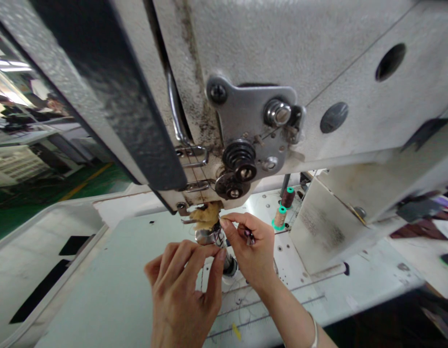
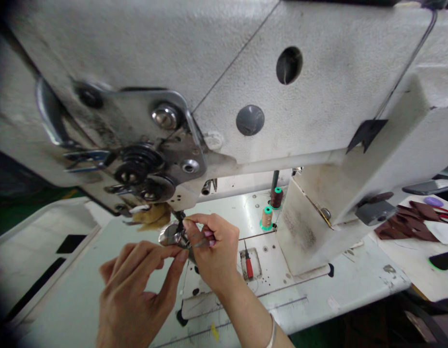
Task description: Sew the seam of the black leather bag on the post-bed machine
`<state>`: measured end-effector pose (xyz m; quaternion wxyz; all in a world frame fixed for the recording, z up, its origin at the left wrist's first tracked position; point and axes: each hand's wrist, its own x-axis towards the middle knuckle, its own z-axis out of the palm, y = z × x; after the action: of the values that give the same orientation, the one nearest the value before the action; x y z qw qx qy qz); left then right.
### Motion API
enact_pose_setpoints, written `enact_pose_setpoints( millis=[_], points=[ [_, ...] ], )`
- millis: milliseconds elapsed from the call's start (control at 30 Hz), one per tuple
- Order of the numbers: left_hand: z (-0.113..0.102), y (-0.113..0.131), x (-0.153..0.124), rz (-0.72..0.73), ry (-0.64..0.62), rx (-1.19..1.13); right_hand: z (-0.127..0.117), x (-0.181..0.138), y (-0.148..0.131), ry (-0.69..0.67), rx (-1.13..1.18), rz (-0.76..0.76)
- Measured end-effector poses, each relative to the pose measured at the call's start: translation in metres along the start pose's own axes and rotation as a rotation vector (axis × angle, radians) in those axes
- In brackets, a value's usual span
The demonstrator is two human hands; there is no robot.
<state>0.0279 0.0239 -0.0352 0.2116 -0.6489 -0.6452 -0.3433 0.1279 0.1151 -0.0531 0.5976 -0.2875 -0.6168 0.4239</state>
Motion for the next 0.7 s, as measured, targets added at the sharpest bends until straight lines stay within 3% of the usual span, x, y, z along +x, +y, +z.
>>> enact_pose_setpoints(
  millis=[267,467,600,700],
  points=[
    [0.0,-0.001,0.003,0.044,0.018,-0.05,0.001,0.0,0.001,0.005,-0.01,-0.029],
    [-0.005,-0.001,-0.002,0.124,0.064,-0.224,0.003,-0.001,-0.001,0.025,-0.038,-0.041],
    [-0.006,-0.005,0.001,-0.121,0.198,-0.382,0.004,-0.001,0.0,0.039,-0.049,-0.028],
    [-0.002,-0.014,0.014,-0.278,0.151,-0.303,0.004,-0.001,0.001,0.036,-0.05,-0.032]
  ],
)
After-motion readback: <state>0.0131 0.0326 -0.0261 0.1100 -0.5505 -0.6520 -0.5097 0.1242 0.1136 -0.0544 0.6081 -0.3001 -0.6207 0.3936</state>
